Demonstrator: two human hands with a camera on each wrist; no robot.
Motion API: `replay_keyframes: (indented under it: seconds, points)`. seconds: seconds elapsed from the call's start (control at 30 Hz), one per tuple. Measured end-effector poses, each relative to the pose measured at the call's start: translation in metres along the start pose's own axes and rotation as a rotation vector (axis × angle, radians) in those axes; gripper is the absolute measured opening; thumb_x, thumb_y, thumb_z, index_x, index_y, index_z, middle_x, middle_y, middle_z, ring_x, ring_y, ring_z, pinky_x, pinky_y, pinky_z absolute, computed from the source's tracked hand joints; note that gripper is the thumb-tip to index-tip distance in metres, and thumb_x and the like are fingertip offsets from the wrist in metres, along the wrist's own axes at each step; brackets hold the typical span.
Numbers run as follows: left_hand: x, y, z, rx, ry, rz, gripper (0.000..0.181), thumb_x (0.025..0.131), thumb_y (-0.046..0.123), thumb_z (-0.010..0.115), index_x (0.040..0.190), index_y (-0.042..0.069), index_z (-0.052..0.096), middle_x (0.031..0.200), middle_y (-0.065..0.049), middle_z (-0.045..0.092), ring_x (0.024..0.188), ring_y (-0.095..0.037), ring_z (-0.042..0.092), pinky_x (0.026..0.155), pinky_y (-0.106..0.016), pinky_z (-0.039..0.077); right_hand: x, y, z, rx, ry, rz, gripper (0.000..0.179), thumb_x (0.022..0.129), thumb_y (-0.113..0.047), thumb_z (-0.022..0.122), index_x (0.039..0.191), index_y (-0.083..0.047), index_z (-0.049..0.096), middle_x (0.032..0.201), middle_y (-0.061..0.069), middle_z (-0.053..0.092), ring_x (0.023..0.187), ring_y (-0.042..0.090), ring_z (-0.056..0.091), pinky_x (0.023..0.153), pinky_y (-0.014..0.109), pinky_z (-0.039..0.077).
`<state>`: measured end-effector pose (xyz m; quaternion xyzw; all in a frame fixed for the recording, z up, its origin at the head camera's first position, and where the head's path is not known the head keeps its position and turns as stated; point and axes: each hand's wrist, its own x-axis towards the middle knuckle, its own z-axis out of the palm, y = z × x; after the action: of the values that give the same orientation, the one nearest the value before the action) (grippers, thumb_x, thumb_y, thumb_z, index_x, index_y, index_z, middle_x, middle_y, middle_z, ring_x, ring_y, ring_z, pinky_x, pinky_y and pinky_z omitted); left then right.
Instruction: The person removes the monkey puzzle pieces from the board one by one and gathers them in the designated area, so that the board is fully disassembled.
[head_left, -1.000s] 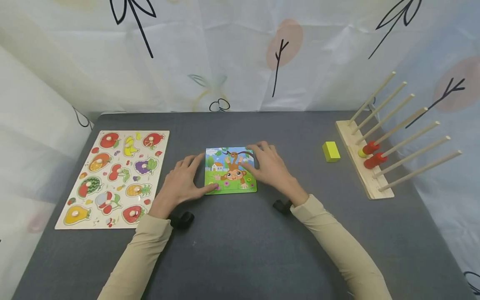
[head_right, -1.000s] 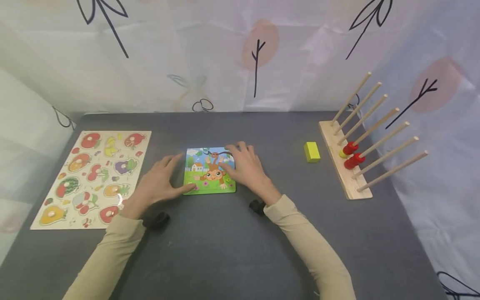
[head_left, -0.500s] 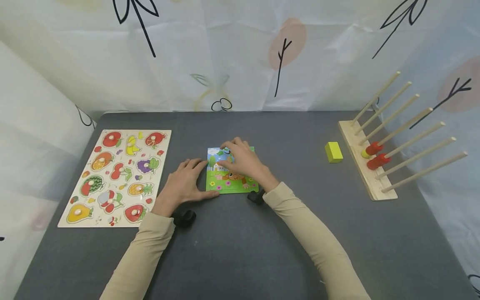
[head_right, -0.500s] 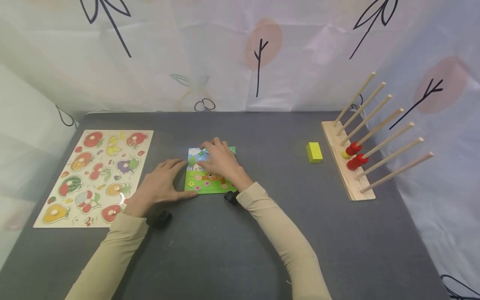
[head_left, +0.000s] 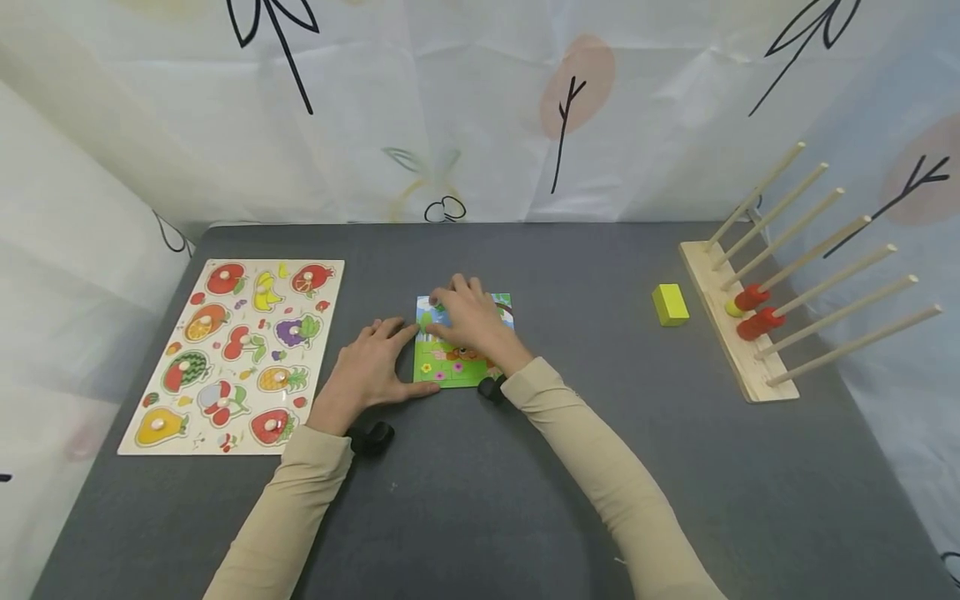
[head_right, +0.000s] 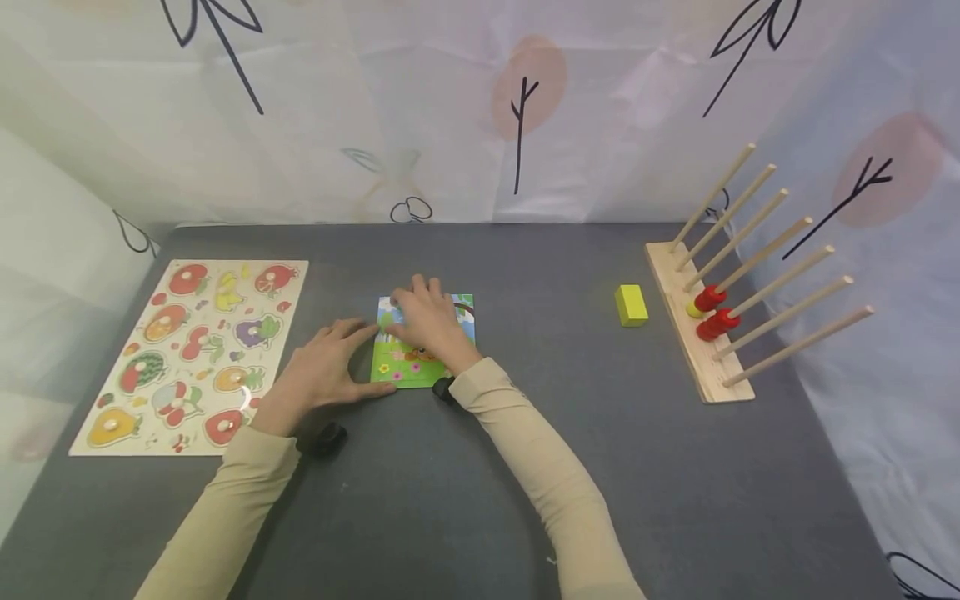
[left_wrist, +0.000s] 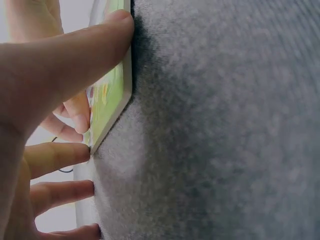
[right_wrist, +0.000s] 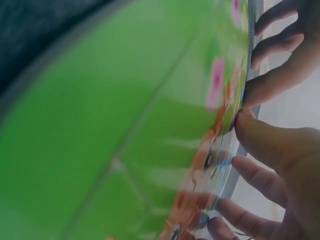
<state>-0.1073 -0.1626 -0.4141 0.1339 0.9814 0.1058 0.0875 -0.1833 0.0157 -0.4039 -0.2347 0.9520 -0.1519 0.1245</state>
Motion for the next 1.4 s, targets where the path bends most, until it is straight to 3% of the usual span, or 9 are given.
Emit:
replay_keyframes:
  seconds: [0.33,0.63,0.93,1.2,1.4]
  points:
    - [0.001,0.001,-0.001,-0.012,-0.007,-0.005,0.102,0.075,0.071,0.077,0.153,0.013,0.048,0.159,-0.019,0.043,0.145,-0.053,0.040,0.095,-0.072,0.050,0.004,-0.002,-0.002,-0.022,-0.019,-0.002,0.051,0.095,-0.049,0.070,0.136,-0.020,0.062,0.139,0.012,0.049,0.124,0.033,0.048,0.096,0.047,0.052]
    - [0.002,0.000,-0.002,-0.017,-0.020,-0.004,0.104,0.073,0.072,0.078,0.154,0.014,0.047,0.159,-0.019,0.043,0.145,-0.053,0.040,0.095,-0.073,0.050,0.011,-0.001,-0.007,0.087,-0.091,0.013,0.054,0.091,-0.045,0.076,0.132,-0.014,0.060,0.146,0.016,0.041,0.127,0.034,0.050,0.099,0.044,0.054]
    - [0.003,0.001,-0.003,-0.011,-0.014,-0.006,0.104,0.073,0.071,0.079,0.154,0.014,0.048,0.158,-0.019,0.044,0.143,-0.054,0.042,0.093,-0.073,0.051,0.014,0.003,-0.005,0.117,-0.115,0.001,0.057,0.092,-0.044,0.074,0.136,-0.012,0.057,0.149,0.017,0.040,0.129,0.034,0.049,0.103,0.046,0.052]
    - [0.004,0.000,-0.003,-0.008,-0.018,-0.009,0.104,0.073,0.072,0.078,0.154,0.015,0.047,0.158,-0.019,0.044,0.143,-0.053,0.042,0.093,-0.073,0.051,0.014,0.003,-0.005,0.103,-0.104,-0.025,0.038,0.092,-0.043,0.074,0.118,-0.016,0.068,0.143,0.013,0.045,0.126,0.033,0.048,0.098,0.047,0.053]
    - [0.003,0.001,-0.003,-0.013,-0.017,-0.009,0.103,0.073,0.071,0.079,0.154,0.014,0.048,0.158,-0.019,0.044,0.144,-0.054,0.041,0.094,-0.074,0.050,0.010,0.000,-0.004,0.102,-0.056,-0.014,0.050,0.091,-0.043,0.076,0.129,-0.014,0.062,0.142,0.013,0.047,0.127,0.034,0.048,0.102,0.046,0.052]
